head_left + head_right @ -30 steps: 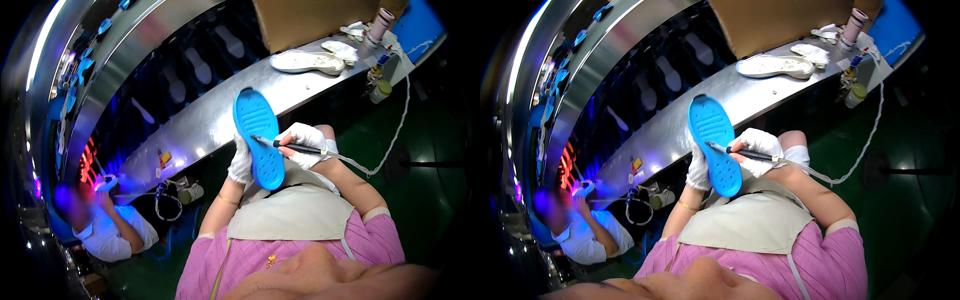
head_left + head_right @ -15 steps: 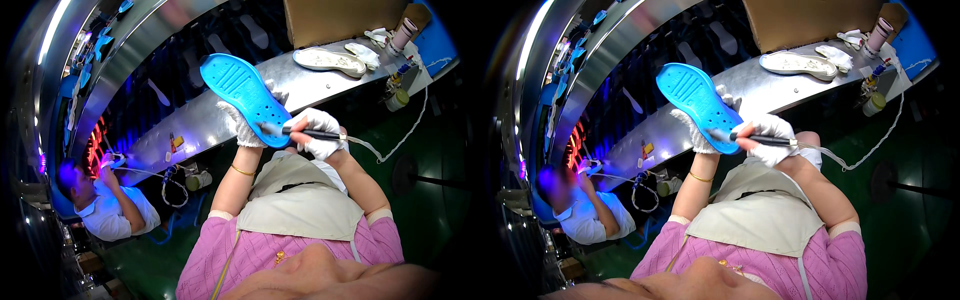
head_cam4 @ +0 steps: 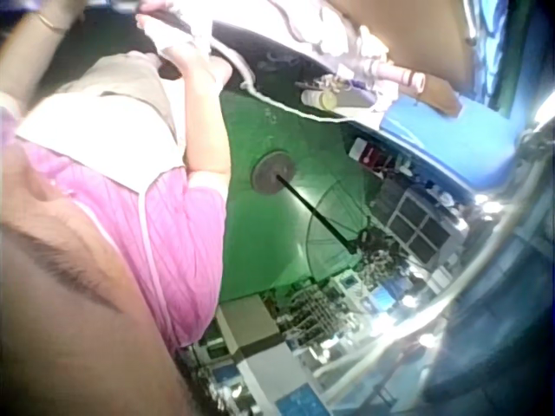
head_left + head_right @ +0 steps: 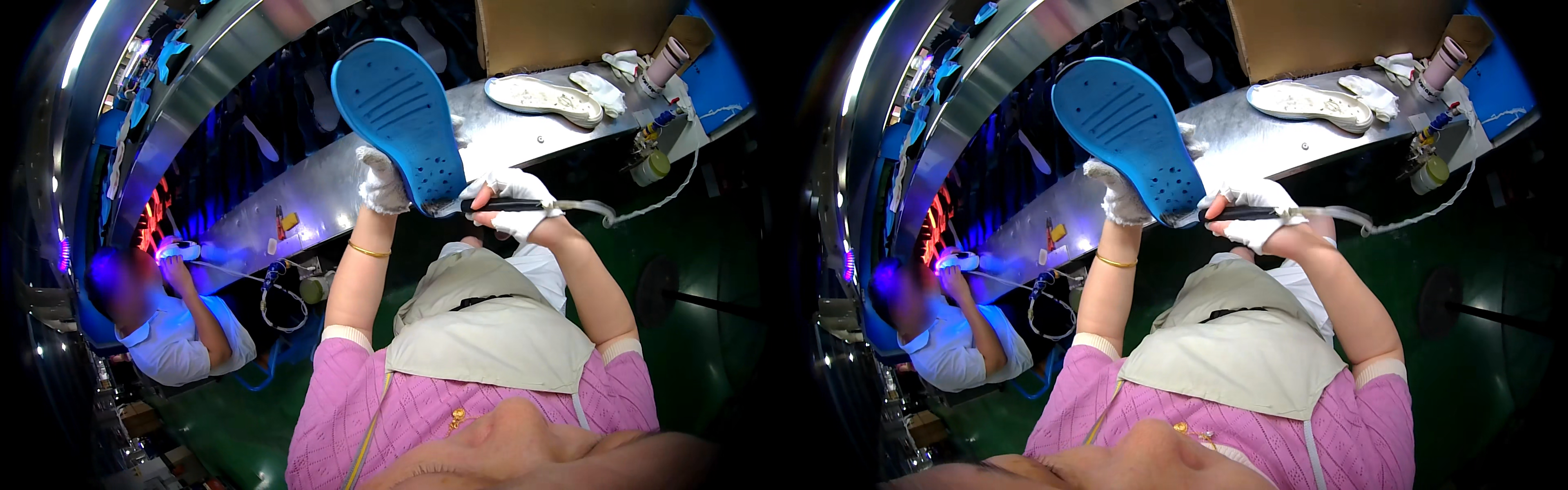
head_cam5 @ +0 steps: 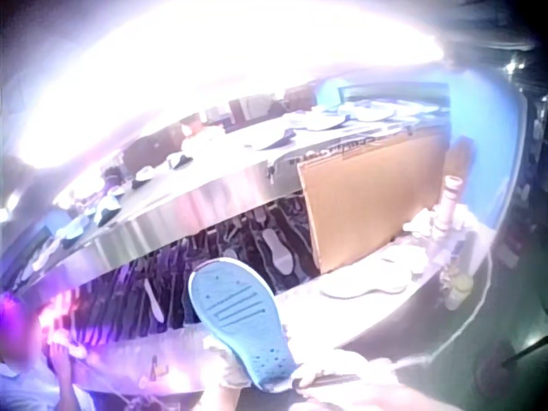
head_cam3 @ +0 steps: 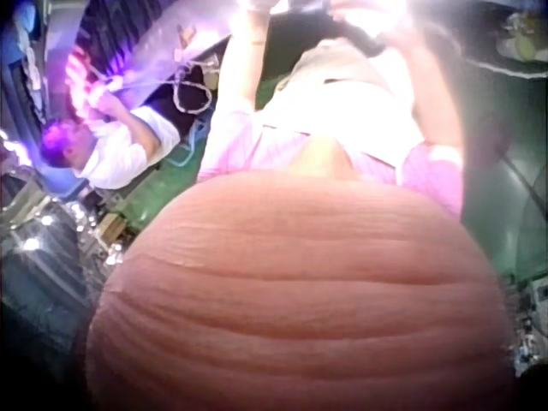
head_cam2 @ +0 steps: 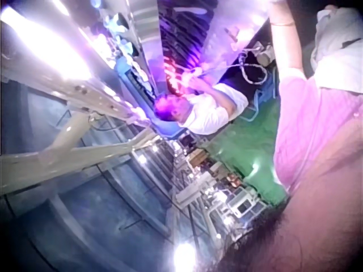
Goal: The person takes shoe soles from a conveyor belt and applies liquid to the soles using an applicator brush tool.
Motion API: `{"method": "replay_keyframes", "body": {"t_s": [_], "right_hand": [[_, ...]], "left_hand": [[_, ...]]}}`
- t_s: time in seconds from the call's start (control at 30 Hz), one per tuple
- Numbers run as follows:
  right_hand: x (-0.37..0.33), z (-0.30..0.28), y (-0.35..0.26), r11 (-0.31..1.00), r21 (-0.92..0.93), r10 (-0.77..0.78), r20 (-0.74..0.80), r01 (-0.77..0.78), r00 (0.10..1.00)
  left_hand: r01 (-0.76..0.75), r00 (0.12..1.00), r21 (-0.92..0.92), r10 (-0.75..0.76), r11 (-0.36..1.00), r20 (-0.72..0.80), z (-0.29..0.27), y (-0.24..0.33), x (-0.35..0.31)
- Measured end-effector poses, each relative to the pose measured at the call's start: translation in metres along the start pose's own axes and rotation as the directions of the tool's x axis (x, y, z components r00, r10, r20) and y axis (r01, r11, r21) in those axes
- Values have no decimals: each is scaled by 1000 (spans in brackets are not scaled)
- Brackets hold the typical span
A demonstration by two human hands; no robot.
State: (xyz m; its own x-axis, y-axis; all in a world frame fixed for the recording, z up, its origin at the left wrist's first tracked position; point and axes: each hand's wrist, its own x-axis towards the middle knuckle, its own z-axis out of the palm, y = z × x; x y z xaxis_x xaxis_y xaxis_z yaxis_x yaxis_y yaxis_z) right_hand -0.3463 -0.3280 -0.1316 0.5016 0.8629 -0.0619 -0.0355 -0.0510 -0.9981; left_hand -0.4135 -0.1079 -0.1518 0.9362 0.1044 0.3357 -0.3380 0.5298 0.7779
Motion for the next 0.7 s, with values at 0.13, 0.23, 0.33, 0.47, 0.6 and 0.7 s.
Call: {"method": "replay_keyframes", "body": {"t_s": [0.13,0.23,0.33,0.47,0.6,0.7], "right_hand": [[7,-17,-11,973,61,210,146,-221,967],[8,-15,-13,972,114,193,128,-207,973],[8,-8,-12,986,-163,26,41,-19,999],[11,-11,-14,976,-162,163,124,-143,979],[17,-20,-13,993,74,84,155,-96,984],[17,-21,-10,964,-225,152,17,-145,988]], "left_hand": [[148,989,235,-140,961,-49,5,11,8],[230,973,223,-230,947,-27,7,17,16],[343,939,259,-333,903,-86,9,21,24],[572,818,319,-493,756,-296,13,23,32],[637,765,334,-512,695,-391,17,20,38],[645,754,380,-474,663,-455,17,19,43]]}}
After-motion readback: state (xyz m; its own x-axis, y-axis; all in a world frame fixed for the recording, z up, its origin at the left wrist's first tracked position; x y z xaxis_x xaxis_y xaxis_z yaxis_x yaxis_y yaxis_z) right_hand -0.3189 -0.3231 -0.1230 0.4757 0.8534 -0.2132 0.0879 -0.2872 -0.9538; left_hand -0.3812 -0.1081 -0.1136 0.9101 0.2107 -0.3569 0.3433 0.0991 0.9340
